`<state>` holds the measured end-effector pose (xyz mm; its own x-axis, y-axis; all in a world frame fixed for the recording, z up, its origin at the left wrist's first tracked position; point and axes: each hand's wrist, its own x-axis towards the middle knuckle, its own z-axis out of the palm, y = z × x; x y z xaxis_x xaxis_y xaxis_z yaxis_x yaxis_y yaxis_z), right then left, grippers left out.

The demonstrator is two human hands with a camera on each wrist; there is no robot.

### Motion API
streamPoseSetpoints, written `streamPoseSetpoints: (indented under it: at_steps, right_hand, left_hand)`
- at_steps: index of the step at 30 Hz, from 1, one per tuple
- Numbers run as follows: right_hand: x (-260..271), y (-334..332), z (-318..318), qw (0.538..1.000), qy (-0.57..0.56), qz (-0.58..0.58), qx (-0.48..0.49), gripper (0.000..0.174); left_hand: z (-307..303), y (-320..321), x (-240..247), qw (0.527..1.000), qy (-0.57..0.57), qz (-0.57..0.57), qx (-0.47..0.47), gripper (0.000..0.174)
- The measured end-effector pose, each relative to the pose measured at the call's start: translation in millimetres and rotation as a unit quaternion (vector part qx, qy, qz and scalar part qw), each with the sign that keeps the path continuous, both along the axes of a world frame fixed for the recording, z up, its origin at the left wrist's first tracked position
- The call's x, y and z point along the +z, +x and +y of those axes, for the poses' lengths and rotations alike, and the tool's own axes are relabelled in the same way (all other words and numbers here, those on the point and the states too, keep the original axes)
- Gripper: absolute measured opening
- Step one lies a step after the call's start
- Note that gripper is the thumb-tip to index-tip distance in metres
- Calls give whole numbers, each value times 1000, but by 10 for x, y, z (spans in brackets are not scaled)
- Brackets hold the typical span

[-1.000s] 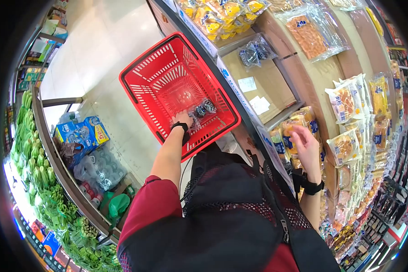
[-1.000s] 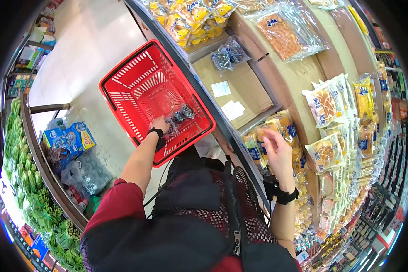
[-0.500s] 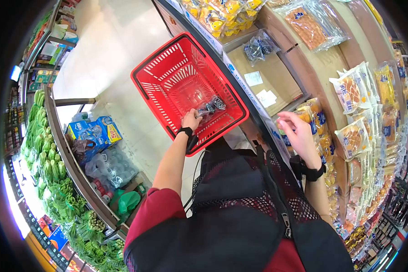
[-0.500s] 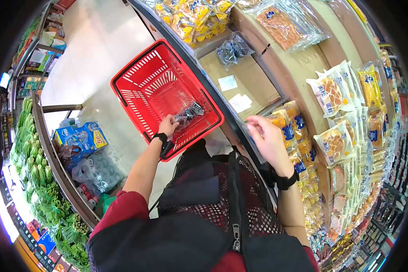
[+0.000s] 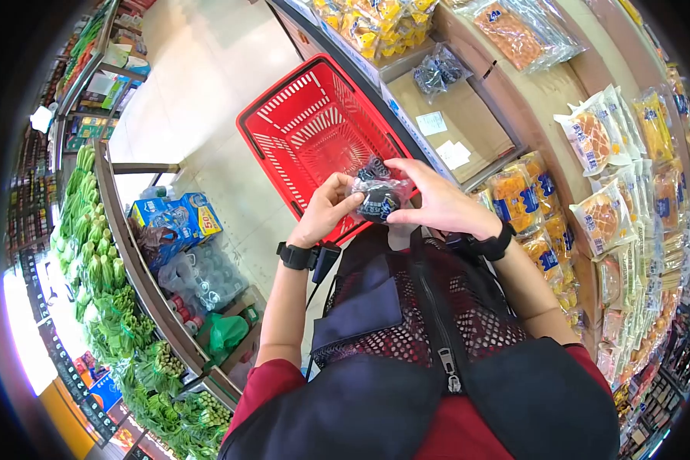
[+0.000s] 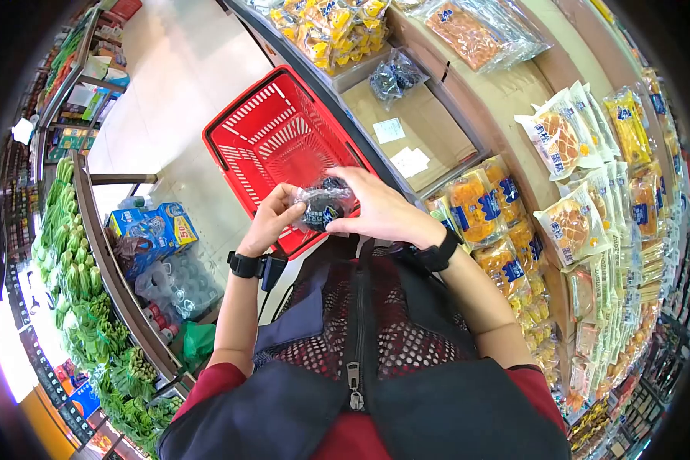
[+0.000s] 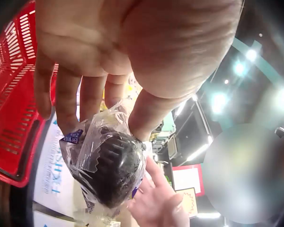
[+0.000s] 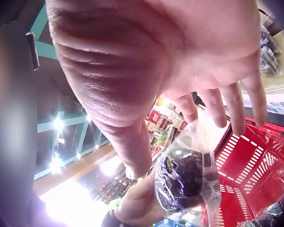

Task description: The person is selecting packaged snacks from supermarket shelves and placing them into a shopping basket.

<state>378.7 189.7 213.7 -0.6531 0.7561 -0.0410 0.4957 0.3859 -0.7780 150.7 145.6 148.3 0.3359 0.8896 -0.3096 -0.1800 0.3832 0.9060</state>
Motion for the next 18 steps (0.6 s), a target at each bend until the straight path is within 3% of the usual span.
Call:
streamPoseSetpoints:
  at_steps: [2,4,10,12,14,18]
  right_hand:
    - [32,-34,12,983,-180,19,16,75]
    - [227,-53,39,970,-237,-59,10,71]
    - [-64,109,90,977,-199,-10,-79,59]
    - [-166,202,265,966,-177,86,-166,59]
    - [-94,284,580,958,-146,48,-241,61]
    - [-534,414,1299,956,-31,-13,-293,65]
  left_hand:
    - [15,63,113,1000,1,-9,-13,19]
    - [35,120,162,1000,2,2,-8,20]
    - [135,205,50,998,60,8,6,31]
    - [186,146,-110,993,64,44,85,35]
    - [205,13,-367,980,42,122,150,35]
    - [62,-314,-770,971,-7,141,192,30]
